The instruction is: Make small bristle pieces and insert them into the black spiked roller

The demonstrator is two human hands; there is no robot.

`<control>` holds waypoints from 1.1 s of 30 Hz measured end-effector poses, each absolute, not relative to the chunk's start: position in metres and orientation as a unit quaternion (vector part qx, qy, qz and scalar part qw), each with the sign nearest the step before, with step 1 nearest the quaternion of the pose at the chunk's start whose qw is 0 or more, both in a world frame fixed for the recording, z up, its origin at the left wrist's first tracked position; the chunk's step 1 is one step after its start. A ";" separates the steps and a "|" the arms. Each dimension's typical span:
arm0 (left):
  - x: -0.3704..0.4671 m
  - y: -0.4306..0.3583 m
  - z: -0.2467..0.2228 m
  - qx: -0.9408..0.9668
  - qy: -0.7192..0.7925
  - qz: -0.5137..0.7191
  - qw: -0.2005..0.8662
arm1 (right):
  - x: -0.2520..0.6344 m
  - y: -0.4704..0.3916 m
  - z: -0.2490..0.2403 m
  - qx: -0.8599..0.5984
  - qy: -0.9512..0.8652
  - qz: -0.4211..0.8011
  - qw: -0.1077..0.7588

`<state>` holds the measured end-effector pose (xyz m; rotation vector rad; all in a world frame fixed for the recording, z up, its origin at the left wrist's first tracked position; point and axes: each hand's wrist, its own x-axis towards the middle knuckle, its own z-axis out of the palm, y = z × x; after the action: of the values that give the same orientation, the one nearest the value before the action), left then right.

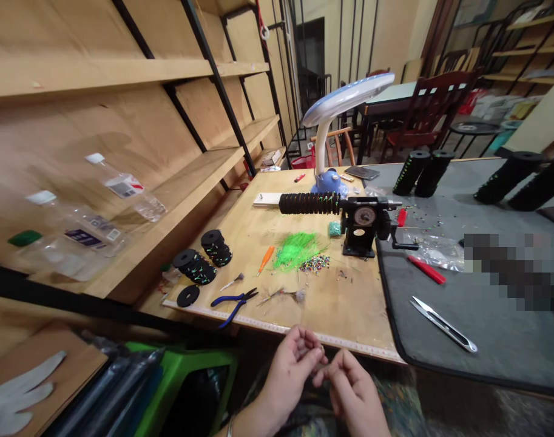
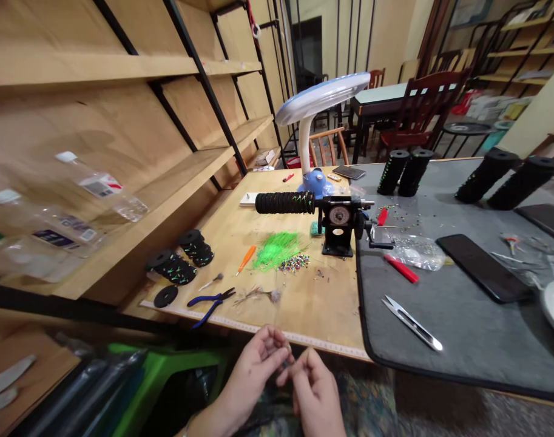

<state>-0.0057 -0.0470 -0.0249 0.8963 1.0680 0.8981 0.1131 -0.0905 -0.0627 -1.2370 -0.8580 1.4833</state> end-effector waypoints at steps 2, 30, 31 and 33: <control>-0.006 -0.047 -0.025 0.400 0.474 0.402 0.673 | 0.113 -0.090 -0.064 -0.509 -0.355 0.613 0.489; -0.003 -0.048 -0.026 0.433 0.465 0.415 0.651 | 0.112 -0.086 -0.068 -0.517 -0.344 0.611 0.492; -0.003 -0.048 -0.025 0.437 0.466 0.415 0.648 | 0.112 -0.086 -0.068 -0.517 -0.344 0.610 0.493; -0.003 -0.048 -0.024 0.442 0.470 0.414 0.642 | 0.112 -0.086 -0.068 -0.516 -0.345 0.609 0.493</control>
<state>-0.0033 -0.0480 -0.0241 1.0083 1.0704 0.9444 0.1115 -0.0859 -0.0684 -1.2517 -0.8379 1.4770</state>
